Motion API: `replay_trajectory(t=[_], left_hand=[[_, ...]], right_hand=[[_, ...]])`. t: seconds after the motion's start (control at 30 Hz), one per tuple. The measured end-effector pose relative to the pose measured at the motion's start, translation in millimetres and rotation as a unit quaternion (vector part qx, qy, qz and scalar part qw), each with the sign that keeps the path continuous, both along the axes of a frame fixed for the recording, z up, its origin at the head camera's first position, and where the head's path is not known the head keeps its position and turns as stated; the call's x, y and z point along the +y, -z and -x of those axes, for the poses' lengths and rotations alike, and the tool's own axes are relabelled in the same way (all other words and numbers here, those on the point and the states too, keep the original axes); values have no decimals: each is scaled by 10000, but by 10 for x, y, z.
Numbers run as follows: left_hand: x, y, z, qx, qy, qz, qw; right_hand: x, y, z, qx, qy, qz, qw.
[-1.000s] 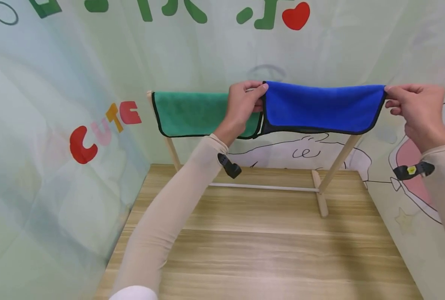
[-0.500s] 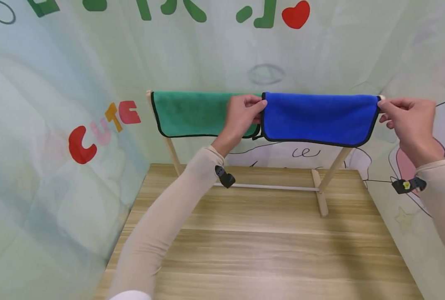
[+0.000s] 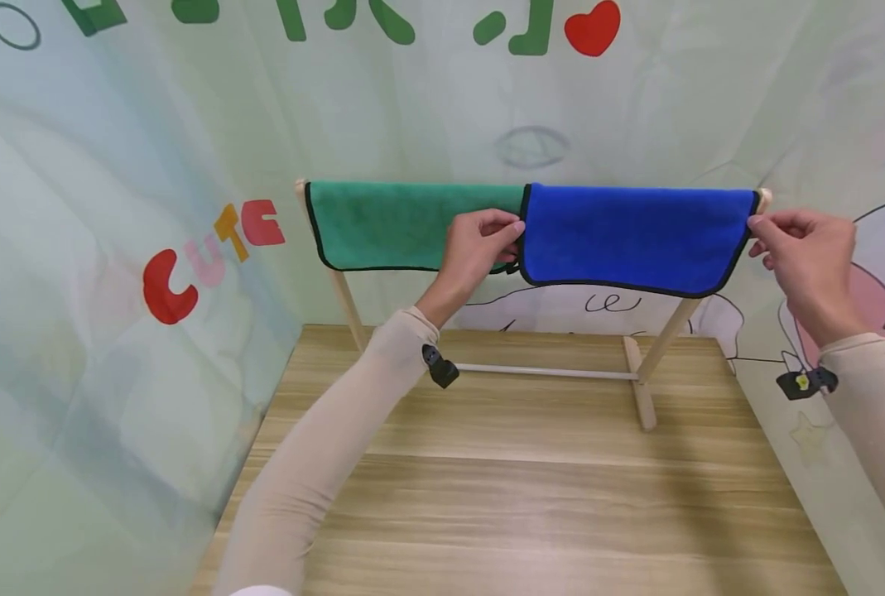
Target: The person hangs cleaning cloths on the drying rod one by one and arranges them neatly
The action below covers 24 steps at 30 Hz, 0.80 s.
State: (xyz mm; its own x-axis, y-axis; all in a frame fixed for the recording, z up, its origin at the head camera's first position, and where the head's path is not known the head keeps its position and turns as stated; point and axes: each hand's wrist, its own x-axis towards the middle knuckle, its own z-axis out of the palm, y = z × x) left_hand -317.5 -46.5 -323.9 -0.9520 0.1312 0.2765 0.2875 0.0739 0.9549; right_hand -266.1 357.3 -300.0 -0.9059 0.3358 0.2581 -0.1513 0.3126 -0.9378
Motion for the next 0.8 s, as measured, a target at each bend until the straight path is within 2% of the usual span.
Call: replay_trajectory(t=[0.23, 0.37, 0.47, 0.67, 0.8], left_hand=[[-63, 88, -23, 135, 217, 66, 9997], [-240, 214, -88, 228, 242, 399, 9987], [-421, 327, -158, 361, 140, 797, 9961], [-829, 575, -341, 604, -204, 1708, 9832], [-1046, 721, -456, 621, -309, 2069, 9759]], right_hand=[[15, 78, -8, 76, 94, -326, 9994], [-1, 206, -83, 71, 67, -673, 9977], [-12, 349, -168, 24, 64, -1091, 9940], [-74, 644, -296, 74, -137, -2128, 9770], [-120, 816, -387, -27, -383, -2641, 9637]])
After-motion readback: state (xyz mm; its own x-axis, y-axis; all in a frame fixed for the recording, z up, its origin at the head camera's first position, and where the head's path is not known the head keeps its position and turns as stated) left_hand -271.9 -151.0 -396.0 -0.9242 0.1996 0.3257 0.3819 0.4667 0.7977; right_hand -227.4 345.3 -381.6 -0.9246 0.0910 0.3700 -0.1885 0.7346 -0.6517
